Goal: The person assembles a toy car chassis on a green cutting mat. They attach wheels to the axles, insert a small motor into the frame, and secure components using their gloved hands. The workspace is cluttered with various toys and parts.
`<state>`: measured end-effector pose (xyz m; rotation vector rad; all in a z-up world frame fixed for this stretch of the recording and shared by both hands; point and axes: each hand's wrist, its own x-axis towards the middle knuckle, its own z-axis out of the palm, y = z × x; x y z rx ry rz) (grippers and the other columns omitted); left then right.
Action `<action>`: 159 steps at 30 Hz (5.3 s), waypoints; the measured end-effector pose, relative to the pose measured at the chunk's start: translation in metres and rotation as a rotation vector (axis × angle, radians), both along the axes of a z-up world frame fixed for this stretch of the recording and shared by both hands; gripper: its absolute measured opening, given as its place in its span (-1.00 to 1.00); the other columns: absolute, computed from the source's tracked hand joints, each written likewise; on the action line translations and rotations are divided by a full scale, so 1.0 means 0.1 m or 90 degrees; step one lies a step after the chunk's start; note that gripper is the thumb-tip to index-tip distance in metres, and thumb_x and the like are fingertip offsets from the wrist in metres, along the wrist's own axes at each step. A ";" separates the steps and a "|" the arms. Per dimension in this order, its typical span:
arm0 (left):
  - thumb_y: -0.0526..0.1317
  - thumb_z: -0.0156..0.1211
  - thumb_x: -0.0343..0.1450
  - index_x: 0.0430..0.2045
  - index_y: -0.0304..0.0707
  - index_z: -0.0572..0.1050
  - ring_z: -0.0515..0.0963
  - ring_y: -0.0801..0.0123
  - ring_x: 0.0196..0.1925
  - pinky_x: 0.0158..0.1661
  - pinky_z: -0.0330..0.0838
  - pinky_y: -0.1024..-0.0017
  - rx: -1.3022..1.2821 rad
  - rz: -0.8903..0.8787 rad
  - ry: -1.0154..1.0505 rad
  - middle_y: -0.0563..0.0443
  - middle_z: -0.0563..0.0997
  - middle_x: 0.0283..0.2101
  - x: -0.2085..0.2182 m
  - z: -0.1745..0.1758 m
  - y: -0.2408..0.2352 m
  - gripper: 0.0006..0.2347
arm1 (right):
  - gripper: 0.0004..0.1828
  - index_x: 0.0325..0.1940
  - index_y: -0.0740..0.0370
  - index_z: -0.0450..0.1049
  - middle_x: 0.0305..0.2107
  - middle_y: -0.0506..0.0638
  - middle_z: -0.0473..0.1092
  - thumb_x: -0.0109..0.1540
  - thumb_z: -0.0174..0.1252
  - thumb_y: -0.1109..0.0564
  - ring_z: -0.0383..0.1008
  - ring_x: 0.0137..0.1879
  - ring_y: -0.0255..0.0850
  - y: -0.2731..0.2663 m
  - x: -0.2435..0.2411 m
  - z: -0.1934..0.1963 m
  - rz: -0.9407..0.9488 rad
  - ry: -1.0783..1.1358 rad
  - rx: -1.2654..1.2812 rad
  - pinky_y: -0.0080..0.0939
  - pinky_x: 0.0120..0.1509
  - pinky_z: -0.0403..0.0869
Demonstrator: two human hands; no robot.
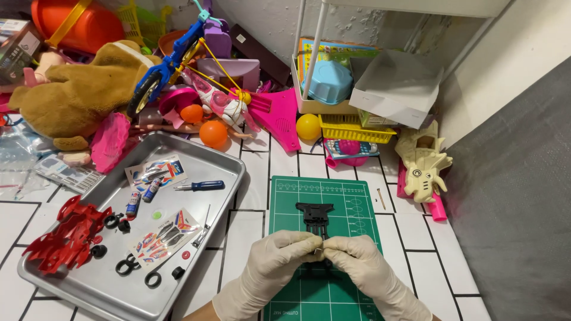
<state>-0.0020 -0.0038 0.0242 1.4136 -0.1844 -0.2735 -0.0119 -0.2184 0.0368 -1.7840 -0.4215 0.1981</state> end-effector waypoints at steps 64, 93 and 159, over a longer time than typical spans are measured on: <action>-0.02 0.58 0.32 0.08 -0.21 0.43 0.67 0.03 -0.13 -0.11 0.55 0.10 0.452 0.133 -0.831 -0.16 0.62 -0.01 0.04 0.65 0.41 -0.46 | -0.82 -0.22 0.46 0.67 -0.45 0.18 0.62 0.21 0.25 0.26 0.68 -0.39 -0.11 -0.22 0.00 -0.09 -0.040 0.121 0.022 -0.24 -0.24 0.69; -0.33 0.18 0.32 -0.32 0.28 0.71 0.66 -0.07 -0.04 -0.14 0.50 0.09 0.996 0.366 0.089 0.01 0.71 -0.21 0.44 0.26 2.80 -0.72 | -0.81 -0.11 0.40 0.65 -0.53 0.13 0.56 0.26 0.19 0.27 0.60 -0.38 -0.13 -0.34 0.05 -0.12 -0.022 0.026 0.076 -0.24 -0.24 0.64; -0.29 0.40 0.34 -0.05 -0.33 0.58 0.71 0.18 -0.02 0.07 0.65 0.45 -0.025 0.005 -0.439 -0.20 0.68 -0.05 0.09 -0.06 0.09 -0.69 | -0.91 -0.19 0.29 0.55 -0.51 -0.03 0.46 0.22 0.25 0.31 0.44 -0.44 -0.23 0.02 0.12 0.11 -0.003 -0.442 -0.154 -0.29 -0.33 0.47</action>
